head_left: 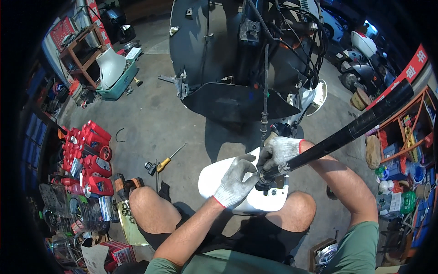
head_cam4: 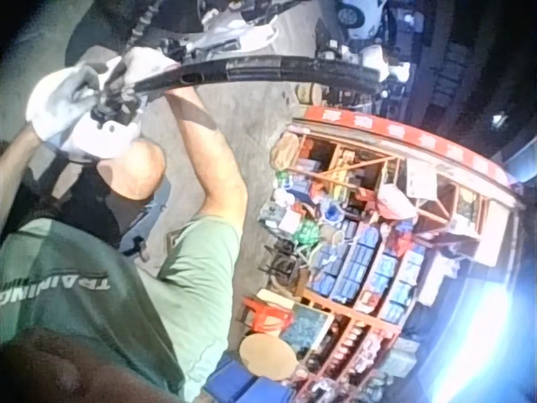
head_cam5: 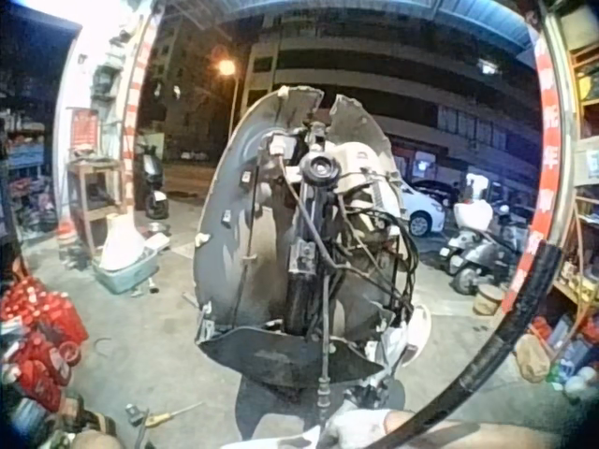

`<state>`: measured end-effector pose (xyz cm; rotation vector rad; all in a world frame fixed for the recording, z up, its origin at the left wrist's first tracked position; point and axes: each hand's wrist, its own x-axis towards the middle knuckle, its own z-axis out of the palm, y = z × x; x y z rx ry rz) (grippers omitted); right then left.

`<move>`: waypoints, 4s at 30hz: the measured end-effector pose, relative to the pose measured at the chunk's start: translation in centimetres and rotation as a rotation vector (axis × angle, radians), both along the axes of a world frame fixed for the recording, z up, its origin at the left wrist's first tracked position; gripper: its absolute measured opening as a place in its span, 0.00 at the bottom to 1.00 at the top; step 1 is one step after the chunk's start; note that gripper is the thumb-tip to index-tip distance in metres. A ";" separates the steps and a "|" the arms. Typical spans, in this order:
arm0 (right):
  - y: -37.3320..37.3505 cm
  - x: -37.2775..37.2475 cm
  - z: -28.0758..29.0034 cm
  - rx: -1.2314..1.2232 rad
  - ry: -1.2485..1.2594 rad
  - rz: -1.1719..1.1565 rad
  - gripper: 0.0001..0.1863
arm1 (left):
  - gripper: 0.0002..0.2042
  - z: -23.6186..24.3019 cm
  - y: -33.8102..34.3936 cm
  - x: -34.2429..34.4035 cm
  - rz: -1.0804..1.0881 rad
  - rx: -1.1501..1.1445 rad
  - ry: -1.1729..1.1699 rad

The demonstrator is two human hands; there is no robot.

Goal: The person inserts a fork tube into a scooter fender assembly and uses a screwdriver to adjust and align the components within the mounting hole.

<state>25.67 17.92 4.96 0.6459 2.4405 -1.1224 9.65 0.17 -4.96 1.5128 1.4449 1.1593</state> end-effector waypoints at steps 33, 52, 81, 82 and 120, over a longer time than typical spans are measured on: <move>-0.1 -0.3 0.6 0.077 -0.114 -0.018 0.16 | 0.14 1.0 0.3 0.6 0.033 0.065 0.086; 0.4 1.2 0.1 0.016 0.069 -0.005 0.15 | 0.15 1.9 0.7 2.5 0.110 -0.029 0.130; 0.5 1.8 -1.7 -0.094 0.135 -0.014 0.20 | 0.19 3.2 1.2 1.6 0.078 -0.125 0.320; 0.8 2.4 -2.5 -0.177 0.182 -0.060 0.20 | 0.18 3.4 1.4 2.0 0.081 -0.134 0.287; 0.1 3.2 -1.9 -0.146 0.217 -0.074 0.13 | 0.27 1.7 0.7 1.6 0.030 0.087 0.346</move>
